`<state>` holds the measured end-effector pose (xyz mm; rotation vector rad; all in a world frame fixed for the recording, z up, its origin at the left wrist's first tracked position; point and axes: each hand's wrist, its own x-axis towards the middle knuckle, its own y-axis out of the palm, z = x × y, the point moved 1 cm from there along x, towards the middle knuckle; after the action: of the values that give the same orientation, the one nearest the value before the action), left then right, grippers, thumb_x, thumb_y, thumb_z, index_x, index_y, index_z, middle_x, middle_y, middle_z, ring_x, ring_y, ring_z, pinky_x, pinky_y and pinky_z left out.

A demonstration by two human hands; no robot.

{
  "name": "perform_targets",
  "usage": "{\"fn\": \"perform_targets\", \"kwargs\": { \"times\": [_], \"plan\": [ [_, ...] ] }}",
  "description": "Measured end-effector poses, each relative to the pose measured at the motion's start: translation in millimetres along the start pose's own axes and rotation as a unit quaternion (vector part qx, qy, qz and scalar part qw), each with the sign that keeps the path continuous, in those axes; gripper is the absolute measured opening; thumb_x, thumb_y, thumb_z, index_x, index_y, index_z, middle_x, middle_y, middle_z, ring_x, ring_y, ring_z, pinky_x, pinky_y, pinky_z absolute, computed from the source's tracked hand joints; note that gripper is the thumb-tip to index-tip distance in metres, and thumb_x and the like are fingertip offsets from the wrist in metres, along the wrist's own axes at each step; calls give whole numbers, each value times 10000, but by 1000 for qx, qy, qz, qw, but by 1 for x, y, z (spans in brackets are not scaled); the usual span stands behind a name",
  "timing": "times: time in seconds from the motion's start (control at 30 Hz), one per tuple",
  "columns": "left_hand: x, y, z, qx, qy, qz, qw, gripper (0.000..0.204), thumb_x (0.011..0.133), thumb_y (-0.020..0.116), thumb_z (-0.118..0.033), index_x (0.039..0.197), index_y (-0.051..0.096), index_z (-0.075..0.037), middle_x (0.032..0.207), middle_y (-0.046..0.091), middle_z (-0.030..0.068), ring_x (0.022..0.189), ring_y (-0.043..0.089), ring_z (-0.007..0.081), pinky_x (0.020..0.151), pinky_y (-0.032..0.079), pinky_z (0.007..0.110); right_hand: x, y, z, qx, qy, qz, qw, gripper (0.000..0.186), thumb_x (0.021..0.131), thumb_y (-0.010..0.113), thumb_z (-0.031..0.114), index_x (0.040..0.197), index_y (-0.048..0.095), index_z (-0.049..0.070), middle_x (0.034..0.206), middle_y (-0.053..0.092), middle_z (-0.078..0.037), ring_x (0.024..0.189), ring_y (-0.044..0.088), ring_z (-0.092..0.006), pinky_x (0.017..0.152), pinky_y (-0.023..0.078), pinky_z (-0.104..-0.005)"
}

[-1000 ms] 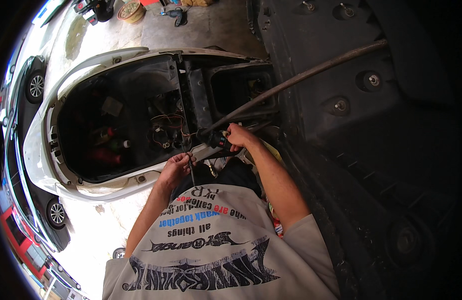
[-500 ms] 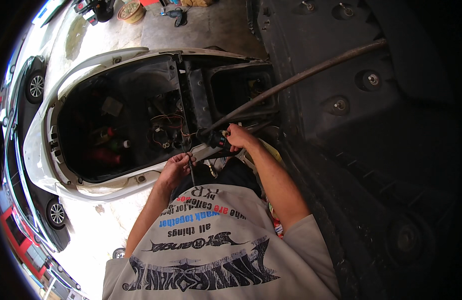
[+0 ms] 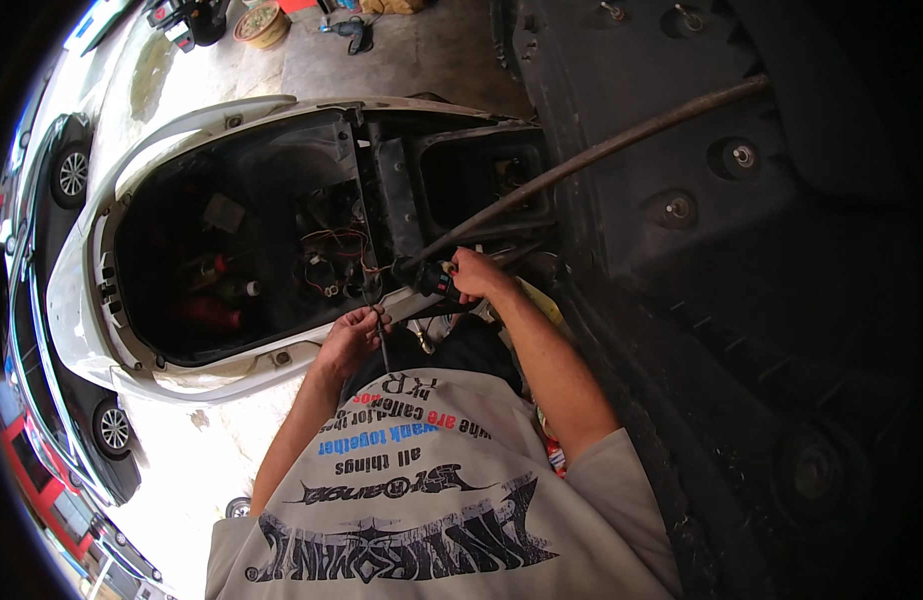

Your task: Inspecting and manipulating electrical wiring and connectors inside a motorcycle compartment.

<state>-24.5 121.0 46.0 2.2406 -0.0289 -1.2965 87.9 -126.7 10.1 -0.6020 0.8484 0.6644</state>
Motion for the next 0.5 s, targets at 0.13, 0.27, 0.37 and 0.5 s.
{"fn": "perform_targets", "kwargs": {
  "times": [0.13,0.27,0.37,0.5],
  "plan": [
    [0,-1,1,-6,2,9,1000,106,949,528,-180,990,591,-105,888,653,-9,799,607,77,661,432,200,2,0,-2,-14,3,1,1000,339,815,488,-29,1154,470,-30,760,634,-134,515,635,-182,402,468,-298],
    [1,-1,1,-7,4,11,1000,107,949,527,-180,990,589,-103,889,653,-7,801,608,82,666,434,206,2,-2,0,-25,9,1,1000,364,794,485,-41,1157,467,-20,776,637,-139,525,641,-186,408,469,-303],
    [0,0,1,-10,0,3,1000,106,950,527,-181,986,588,-104,888,653,-7,800,607,82,666,434,205,0,-3,3,-27,19,1,999,382,780,486,-42,1159,466,-5,786,636,-145,535,648,-192,412,470,-314],
    [-1,1,0,-13,-1,1,1000,100,950,526,-180,977,590,-108,884,653,-5,793,604,76,661,431,200,4,-5,3,-42,26,11,999,374,778,478,-18,1150,473,15,762,651,-134,553,654,-185,446,470,-311]
  ]
}}
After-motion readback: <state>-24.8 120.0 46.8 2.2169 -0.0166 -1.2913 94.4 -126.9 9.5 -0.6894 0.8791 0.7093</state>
